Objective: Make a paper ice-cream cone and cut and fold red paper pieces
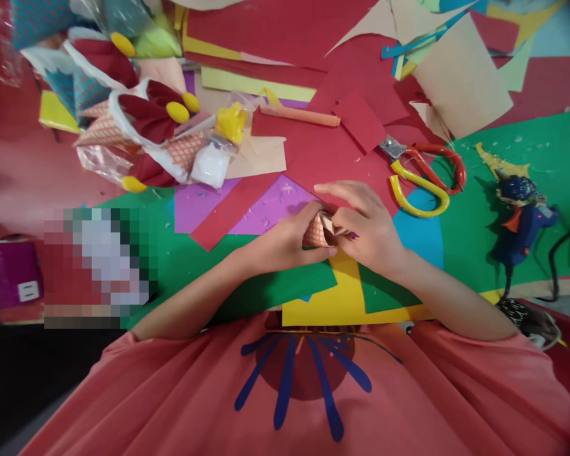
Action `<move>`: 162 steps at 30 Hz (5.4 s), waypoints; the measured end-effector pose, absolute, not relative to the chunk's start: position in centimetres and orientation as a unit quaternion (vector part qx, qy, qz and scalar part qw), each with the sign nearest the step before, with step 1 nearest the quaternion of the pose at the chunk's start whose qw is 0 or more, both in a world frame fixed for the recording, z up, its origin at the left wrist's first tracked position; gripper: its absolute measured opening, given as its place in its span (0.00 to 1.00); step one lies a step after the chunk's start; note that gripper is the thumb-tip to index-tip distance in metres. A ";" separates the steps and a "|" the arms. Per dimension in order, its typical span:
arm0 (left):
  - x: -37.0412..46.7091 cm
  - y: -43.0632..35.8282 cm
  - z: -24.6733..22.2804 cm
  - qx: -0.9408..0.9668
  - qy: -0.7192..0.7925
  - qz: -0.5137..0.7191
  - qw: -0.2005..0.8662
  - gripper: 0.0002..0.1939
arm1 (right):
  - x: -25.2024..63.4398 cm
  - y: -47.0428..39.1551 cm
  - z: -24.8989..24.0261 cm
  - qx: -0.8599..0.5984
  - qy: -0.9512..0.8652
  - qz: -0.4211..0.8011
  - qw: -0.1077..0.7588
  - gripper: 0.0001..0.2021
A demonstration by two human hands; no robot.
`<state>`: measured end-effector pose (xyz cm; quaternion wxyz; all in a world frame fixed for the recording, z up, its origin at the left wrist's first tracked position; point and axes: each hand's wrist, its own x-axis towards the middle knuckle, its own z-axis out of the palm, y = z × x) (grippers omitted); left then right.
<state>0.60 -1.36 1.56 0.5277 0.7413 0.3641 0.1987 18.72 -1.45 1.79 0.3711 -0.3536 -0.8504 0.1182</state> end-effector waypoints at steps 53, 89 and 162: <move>-0.3 -0.6 0.8 0.795 0.387 0.286 0.369 0.22 | 19.4 -1.1 1.8 -0.424 -0.757 0.271 0.416 0.13; 0.0 -0.5 -0.2 0.848 0.351 0.368 0.150 0.22 | 18.9 -2.7 2.8 -0.350 -0.853 0.164 0.351 0.12; -0.2 -0.5 0.0 0.807 0.504 0.246 0.185 0.19 | 18.0 -1.0 1.6 -0.429 -0.460 0.646 0.432 0.18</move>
